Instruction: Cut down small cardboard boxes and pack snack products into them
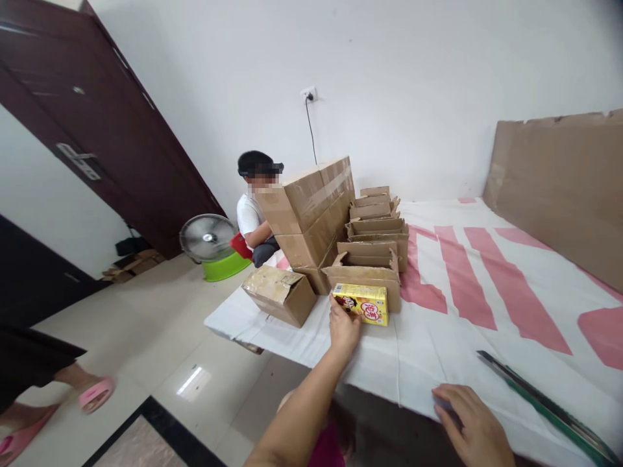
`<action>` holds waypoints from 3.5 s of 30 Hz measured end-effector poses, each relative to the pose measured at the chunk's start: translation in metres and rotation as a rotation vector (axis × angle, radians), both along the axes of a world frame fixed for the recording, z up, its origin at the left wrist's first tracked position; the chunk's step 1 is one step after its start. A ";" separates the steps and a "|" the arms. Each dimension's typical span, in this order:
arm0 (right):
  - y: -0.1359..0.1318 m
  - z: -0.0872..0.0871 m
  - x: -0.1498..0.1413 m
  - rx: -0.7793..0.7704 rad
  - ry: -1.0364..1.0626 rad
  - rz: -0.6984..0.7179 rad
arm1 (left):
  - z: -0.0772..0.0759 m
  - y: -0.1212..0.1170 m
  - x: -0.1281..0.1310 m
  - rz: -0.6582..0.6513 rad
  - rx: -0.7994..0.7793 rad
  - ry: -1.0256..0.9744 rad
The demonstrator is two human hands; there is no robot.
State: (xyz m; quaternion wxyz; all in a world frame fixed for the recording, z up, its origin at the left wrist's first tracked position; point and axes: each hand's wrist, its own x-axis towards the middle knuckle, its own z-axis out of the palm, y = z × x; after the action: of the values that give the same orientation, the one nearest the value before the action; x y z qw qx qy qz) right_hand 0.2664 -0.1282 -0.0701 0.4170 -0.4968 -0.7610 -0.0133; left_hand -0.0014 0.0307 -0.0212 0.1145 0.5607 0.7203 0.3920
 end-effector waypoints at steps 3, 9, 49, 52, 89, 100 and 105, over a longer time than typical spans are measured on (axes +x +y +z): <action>0.000 0.000 0.000 -0.002 -0.010 -0.003 | 0.004 0.015 0.004 -0.007 -0.038 0.015; 0.001 -0.003 0.001 0.011 -0.034 -0.012 | 0.012 0.042 0.013 0.003 -0.079 0.026; 0.003 -0.011 -0.002 0.050 -0.125 -0.035 | 0.146 0.020 -0.177 0.235 0.173 0.180; 0.003 -0.010 -0.002 0.054 -0.127 -0.035 | 0.150 0.033 -0.223 0.342 0.034 0.104; -0.005 -0.028 -0.006 0.065 0.041 -0.443 | 0.040 -0.072 0.014 -0.440 0.234 -0.402; -0.006 -0.027 -0.006 0.076 -0.002 -0.470 | 0.023 -0.056 0.020 -0.592 0.378 -0.548; -0.006 -0.023 -0.007 0.083 -0.034 -0.473 | 0.027 -0.049 0.011 -0.647 0.394 -0.458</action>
State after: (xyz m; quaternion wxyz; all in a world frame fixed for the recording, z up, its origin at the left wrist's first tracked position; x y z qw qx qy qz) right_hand 0.2599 -0.1344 -0.0935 0.4093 -0.6433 -0.6293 -0.1504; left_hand 0.0097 -0.0182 0.0056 0.2788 0.6670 0.3752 0.5801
